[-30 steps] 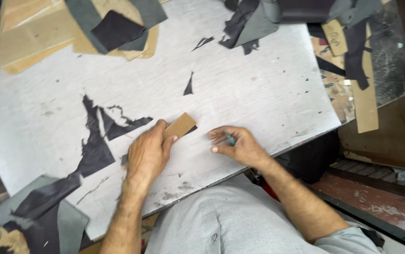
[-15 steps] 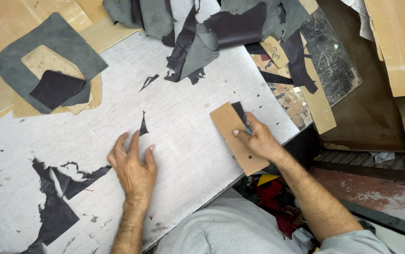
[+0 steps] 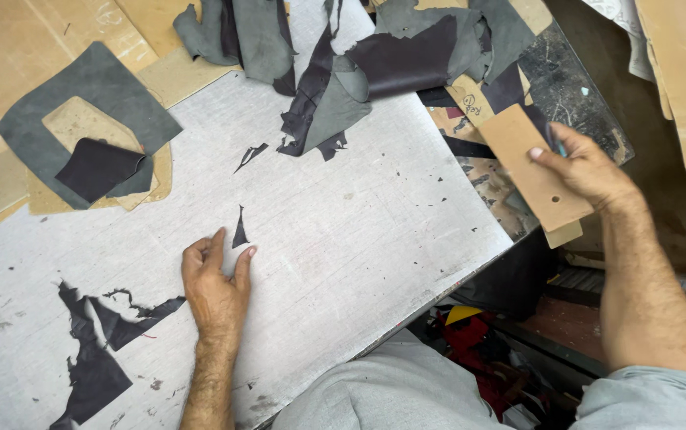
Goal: The person places cardboard templates on dark leather pieces and uses a utility knife to cut along the template edges. They repeatedly reposition templates and cut multiple leather pieces, then set the cut pieces aside on the worktable.
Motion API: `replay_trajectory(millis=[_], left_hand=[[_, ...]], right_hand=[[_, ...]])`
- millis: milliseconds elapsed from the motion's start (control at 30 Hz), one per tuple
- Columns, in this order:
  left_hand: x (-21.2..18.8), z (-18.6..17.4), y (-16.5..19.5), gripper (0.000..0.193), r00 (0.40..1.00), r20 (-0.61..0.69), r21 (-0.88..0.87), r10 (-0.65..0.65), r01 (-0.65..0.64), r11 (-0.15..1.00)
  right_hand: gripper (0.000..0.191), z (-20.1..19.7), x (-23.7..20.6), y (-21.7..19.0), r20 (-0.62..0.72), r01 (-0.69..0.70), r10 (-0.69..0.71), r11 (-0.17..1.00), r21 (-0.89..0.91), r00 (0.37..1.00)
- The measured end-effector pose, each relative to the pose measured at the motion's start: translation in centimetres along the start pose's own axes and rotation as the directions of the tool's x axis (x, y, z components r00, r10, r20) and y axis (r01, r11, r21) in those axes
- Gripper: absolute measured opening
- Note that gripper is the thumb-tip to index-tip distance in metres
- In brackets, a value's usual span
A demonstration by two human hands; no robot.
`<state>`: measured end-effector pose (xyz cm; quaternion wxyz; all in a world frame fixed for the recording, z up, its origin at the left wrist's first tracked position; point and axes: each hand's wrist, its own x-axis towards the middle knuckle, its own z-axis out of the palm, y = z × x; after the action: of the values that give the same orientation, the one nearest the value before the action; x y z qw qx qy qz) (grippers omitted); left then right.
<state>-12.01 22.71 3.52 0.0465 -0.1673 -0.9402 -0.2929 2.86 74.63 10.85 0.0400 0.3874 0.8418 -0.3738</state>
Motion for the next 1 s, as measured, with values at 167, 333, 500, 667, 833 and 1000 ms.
replay_trajectory(millis=[167, 333, 500, 667, 833, 1000], left_hand=[[2.1, 0.0, 0.3, 0.016, 0.976, 0.096, -0.171, -0.196, 0.211, 0.962], [1.5, 2.1, 4.0, 0.019, 0.989, 0.131, -0.247, 0.073, -0.039, 0.968], [-7.2, 0.8, 6.2, 0.035, 0.198, 0.837, -0.546, 0.510, 0.253, 0.799], [-14.7, -10.1, -6.3, 0.027, 0.943, -0.130, -0.363, -0.307, 0.243, 0.899], [-24.3, -22.2, -17.6, 0.097, 0.569, -0.622, 0.101, -0.538, 0.739, 0.666], [-30.5, -22.7, -21.1, 0.066, 0.606, -0.386, 0.009, -0.695, 0.756, 0.655]], right_hand=[[0.044, 0.9, 0.9, -0.3, -0.306, 0.185, -0.261, 0.949, -0.256, 0.916], [0.023, 8.3, 0.6, -4.5, -0.015, 0.425, -0.426, 0.903, -0.068, 0.904], [0.024, 17.2, -2.4, -13.6, 0.287, 0.484, -0.419, 0.848, -0.213, 0.861], [0.027, 27.3, -10.0, -21.7, 0.471, 0.724, -0.640, 0.690, 0.004, 0.607], [0.044, 39.0, -19.9, -29.7, 0.482, 0.910, -0.866, 0.302, 0.285, 0.136], [0.077, 48.4, -27.9, -36.6, 0.611, 0.954, -0.787, 0.114, 0.277, -0.084]])
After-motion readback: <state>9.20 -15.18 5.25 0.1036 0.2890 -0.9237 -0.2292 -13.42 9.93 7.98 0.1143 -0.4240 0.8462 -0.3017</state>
